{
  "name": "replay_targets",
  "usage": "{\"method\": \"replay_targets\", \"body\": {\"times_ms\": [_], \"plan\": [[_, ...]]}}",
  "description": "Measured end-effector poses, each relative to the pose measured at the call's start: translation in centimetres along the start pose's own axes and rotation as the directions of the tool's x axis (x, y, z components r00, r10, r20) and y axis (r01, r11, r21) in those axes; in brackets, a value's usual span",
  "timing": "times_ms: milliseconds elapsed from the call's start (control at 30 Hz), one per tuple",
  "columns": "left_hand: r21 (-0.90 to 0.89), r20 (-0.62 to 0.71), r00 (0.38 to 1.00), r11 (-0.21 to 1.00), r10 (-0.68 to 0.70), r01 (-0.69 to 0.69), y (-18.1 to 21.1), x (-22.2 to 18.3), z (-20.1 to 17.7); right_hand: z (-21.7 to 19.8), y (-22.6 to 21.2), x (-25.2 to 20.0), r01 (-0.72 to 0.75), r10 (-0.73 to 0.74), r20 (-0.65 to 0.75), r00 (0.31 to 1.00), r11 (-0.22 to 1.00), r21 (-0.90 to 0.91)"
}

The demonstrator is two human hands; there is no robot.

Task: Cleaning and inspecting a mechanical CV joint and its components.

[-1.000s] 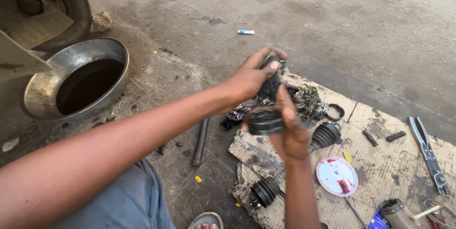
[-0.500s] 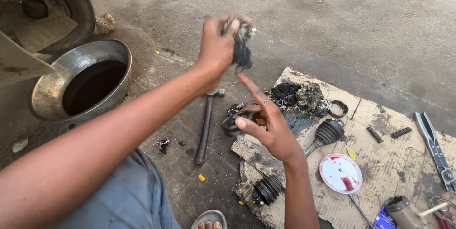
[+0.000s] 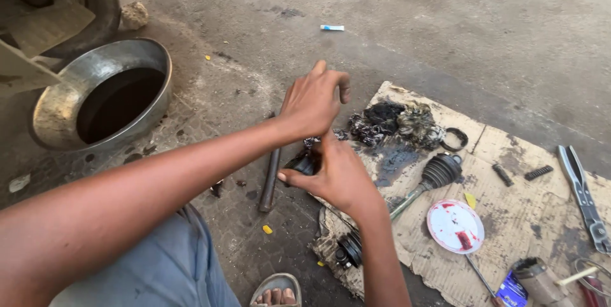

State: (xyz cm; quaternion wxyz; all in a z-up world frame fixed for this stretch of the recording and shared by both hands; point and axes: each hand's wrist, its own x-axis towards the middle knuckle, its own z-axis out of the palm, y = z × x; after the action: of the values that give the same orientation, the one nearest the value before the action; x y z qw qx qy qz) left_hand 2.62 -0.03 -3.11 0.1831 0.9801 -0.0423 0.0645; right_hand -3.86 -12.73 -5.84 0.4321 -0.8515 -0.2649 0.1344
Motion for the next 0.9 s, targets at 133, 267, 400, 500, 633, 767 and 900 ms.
{"method": "replay_targets", "body": {"times_ms": [133,267,400,500,633,767,900], "plan": [[-0.007,-0.106,0.994,1.0,-0.015,0.015,-1.3,1.8,0.1,-0.1,2.4,0.3,0.135,-0.134,-0.077,0.988,0.991,0.015],[-0.155,-0.178,0.979,0.985,-0.1,0.072,-2.5,3.7,-0.9,0.4,5.7,1.4,0.36,-0.308,-0.189,0.932,0.847,0.392],[-0.663,0.228,0.935,0.66,-0.272,0.354,-3.6,4.4,-0.5,0.9,7.6,1.8,0.343,-0.331,-0.345,0.878,-0.065,0.937],[-0.701,0.277,0.958,0.666,-0.075,0.255,-5.4,4.7,2.2,0.5,7.0,2.0,0.261,-0.126,-0.315,0.941,-0.321,0.91],[-0.479,0.092,0.996,0.877,-0.001,0.045,-2.4,3.4,0.5,0.1,7.6,2.3,0.259,0.232,-0.187,0.955,-0.335,0.906],[-0.319,0.106,0.993,0.945,-0.043,0.075,-1.4,3.2,-1.0,-1.0,7.7,1.9,0.314,0.318,-0.24,0.917,-0.207,0.927],[-0.221,0.047,0.997,0.972,-0.064,0.073,-1.1,2.8,-0.8,-2.4,7.8,1.1,0.334,0.31,-0.32,0.895,0.008,0.942]]}}
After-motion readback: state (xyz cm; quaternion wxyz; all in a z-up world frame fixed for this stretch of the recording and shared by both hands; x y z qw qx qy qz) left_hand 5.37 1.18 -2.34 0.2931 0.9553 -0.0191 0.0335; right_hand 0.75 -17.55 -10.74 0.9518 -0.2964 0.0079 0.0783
